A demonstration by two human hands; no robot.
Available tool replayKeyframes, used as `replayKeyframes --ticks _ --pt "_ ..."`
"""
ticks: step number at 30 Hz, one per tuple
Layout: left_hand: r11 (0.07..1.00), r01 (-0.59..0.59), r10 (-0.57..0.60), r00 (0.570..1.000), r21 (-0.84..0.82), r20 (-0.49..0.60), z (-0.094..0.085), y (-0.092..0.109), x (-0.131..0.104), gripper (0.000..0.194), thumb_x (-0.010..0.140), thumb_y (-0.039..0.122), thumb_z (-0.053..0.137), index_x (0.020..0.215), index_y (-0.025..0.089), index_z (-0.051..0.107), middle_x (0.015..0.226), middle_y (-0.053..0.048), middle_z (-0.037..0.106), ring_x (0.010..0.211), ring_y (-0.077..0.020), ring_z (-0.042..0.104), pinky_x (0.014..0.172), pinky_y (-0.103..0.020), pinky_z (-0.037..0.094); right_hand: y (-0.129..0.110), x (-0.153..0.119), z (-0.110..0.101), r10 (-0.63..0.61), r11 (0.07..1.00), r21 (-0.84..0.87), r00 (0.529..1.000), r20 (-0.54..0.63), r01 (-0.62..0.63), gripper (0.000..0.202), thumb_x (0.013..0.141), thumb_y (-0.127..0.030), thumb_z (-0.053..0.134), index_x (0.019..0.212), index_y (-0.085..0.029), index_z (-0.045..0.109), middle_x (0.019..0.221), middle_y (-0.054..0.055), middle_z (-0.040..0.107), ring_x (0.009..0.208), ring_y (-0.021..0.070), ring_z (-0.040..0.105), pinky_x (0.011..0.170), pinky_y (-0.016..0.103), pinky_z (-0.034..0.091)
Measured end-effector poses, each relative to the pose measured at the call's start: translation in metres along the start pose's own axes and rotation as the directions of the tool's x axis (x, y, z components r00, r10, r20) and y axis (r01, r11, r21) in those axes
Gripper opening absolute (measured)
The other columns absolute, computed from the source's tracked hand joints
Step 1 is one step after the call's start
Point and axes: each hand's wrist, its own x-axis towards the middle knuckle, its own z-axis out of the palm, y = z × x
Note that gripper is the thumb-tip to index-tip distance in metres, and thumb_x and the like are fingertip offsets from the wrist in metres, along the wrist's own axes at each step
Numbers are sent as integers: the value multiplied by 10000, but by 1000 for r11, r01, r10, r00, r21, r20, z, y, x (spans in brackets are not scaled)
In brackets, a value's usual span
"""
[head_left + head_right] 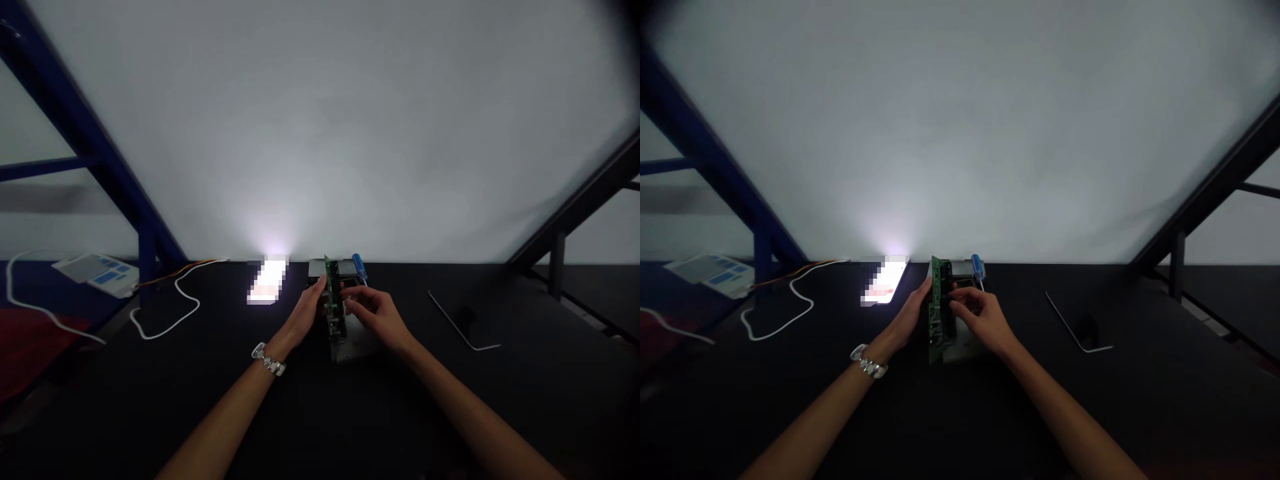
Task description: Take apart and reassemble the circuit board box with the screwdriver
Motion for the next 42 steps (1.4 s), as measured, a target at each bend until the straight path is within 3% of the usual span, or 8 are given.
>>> replayKeyframes --ticks 11,15,20,23,29,32,36,42 --pt "991 -30 27 999 -128 -27 5 -1 0 665 898 679 384 1242 167 634 1011 -93 727 972 -252 657 831 -356 502 12 3 0 -63 902 -433 989 -137 -3 264 806 -429 678 916 -191 645 787 30 680 604 134 554 570 263 437" --pt "991 -68 65 997 -112 -36 6 1 -3 609 893 648 445 1250 190 627 1049 -78 723 1024 -261 643 880 -368 491 12 6 -3 -22 920 -393 999 -46 2 244 855 -401 617 933 -179 679 764 37 695 646 156 607 588 268 456" --pt "996 2 8 994 -92 113 -4 6 -5 533 882 539 555 1279 187 600 1119 -104 695 1120 -294 601 994 -456 435 10 7 -8 -106 886 -462 985 -138 31 236 862 -389 604 900 -167 674 713 32 677 636 165 606 587 276 450" --pt "996 16 7 967 -89 254 -12 11 -5 480 904 445 558 1317 200 573 1196 -119 662 1179 -304 573 1039 -493 405 7 8 -12 -172 860 -507 967 -190 54 233 862 -394 606 926 -182 677 744 41 687 660 180 618 588 285 457" --pt "976 -142 88 950 163 300 -25 13 -5 567 827 299 675 1371 316 519 1393 -77 543 1316 -334 455 1093 -573 345 -4 6 -14 -260 872 -470 943 -208 136 223 862 -325 605 1047 -224 675 949 61 721 804 218 671 711 342 536" --pt "924 -237 136 937 300 322 -26 6 -3 726 790 232 703 1444 344 407 1492 -81 423 1356 -336 404 1105 -581 329 -10 3 -11 -315 888 -399 935 -164 229 274 848 -216 602 1114 -251 656 1122 61 699 990 239 666 837 380 544" --pt "819 -358 258 928 448 270 -22 -9 -1 920 733 164 728 1509 315 259 1497 -133 389 1343 -341 414 1104 -580 331 -13 1 -5 -399 883 -314 910 -109 349 286 874 -164 572 1120 -281 658 1294 62 610 1191 249 582 949 418 520" --pt "782 -437 357 899 445 254 -12 -19 4 982 720 136 716 1527 298 180 1482 -165 385 1340 -348 408 1082 -581 345 -10 1 8 -467 848 -329 880 -91 416 283 900 -173 553 1116 -305 679 1347 71 480 1245 260 528 982 461 525"
